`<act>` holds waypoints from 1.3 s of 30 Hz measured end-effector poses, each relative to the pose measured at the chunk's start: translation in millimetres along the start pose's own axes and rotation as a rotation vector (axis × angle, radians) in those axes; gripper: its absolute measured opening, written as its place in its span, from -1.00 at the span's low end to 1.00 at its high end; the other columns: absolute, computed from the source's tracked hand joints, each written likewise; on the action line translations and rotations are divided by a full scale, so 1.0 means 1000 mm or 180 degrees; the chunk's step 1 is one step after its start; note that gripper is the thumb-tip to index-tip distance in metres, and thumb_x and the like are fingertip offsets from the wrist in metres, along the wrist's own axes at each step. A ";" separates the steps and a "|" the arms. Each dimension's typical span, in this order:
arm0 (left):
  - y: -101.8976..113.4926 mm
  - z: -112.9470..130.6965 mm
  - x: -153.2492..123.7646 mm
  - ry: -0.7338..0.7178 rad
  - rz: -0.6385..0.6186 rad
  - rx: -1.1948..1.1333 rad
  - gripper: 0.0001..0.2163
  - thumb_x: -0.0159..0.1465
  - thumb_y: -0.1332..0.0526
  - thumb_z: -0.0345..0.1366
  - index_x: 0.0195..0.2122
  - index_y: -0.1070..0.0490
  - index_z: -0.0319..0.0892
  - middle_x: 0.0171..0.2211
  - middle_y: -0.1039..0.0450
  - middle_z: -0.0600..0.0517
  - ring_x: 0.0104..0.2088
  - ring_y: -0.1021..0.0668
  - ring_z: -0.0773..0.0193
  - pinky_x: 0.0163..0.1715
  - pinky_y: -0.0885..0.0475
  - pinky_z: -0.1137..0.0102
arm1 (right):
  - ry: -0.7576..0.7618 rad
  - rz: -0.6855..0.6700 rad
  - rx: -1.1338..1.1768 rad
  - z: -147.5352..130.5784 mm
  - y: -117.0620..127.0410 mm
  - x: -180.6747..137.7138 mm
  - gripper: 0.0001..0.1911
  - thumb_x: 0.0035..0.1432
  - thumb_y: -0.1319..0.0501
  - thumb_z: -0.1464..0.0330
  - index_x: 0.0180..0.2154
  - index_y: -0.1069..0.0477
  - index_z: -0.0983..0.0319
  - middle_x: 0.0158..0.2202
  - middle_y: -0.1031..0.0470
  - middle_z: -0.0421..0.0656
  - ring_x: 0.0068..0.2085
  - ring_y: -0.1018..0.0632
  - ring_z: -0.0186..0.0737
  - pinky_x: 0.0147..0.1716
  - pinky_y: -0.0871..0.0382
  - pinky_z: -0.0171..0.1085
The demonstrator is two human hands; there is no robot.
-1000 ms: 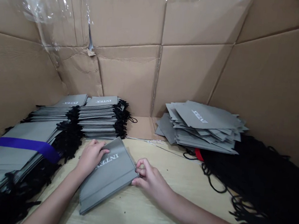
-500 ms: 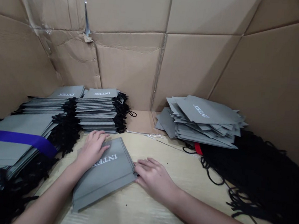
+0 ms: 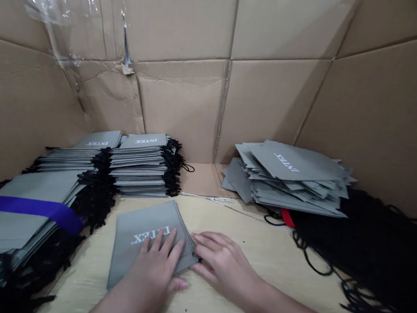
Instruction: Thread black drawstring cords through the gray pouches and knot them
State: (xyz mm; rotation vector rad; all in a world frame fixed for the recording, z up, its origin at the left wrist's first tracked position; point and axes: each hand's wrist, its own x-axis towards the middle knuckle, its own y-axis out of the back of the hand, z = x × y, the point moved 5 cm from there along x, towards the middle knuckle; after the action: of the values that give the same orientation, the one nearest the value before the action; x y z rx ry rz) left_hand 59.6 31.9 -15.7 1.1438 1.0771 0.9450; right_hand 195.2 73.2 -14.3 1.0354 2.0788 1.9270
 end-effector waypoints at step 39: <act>-0.009 -0.021 0.003 -0.0279 0.0111 -0.0219 -0.44 0.29 0.10 0.02 0.27 0.08 -0.06 0.30 0.16 -0.12 0.26 0.06 -0.14 0.13 0.00 -0.11 | 0.0023 -0.0031 0.0595 0.010 -0.007 0.001 -0.88 0.11 -0.22 0.29 -0.31 -0.43 0.18 -0.01 -0.46 -0.16 0.04 -0.36 -0.13 0.00 -0.32 -0.16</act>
State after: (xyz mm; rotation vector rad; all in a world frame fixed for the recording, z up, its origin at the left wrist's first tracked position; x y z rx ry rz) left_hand 39.8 37.6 -26.5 1.1401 0.9500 0.9435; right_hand 196.5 82.5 -22.5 1.0515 2.2990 1.7611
